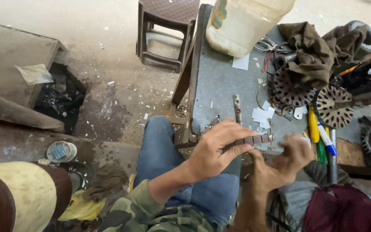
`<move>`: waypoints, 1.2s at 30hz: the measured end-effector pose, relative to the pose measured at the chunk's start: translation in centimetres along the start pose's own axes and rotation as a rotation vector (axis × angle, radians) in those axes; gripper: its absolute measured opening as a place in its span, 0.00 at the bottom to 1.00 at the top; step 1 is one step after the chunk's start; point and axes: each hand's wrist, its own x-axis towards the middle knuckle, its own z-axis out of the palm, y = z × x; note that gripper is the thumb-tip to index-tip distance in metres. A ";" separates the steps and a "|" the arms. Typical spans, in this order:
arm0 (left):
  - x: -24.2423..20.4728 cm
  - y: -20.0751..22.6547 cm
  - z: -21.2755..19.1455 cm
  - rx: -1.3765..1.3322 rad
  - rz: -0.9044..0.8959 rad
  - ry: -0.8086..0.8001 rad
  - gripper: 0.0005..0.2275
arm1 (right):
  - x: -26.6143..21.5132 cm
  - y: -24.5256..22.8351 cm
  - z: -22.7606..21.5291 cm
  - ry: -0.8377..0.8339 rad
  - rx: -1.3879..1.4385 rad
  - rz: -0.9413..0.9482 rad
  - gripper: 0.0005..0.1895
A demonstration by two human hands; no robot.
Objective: The person inserts small white rectangular pieces into the slots of a circular motor stator. They repeatedly pick up pieces from the table and place them into the slots, occasionally rotating the stator to access different positions.
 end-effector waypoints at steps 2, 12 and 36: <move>0.4 0.0 -0.4 0.023 0.026 -0.025 0.11 | 2.0 1.0 -1.0 -0.117 0.157 0.080 0.52; 1.4 0.1 -0.8 0.067 -0.046 -0.108 0.12 | 0.6 6.1 -1.6 -0.268 0.556 0.449 0.37; 3.9 -1.6 0.0 -0.238 -0.412 0.062 0.12 | 3.9 5.4 1.4 -0.358 0.577 0.630 0.32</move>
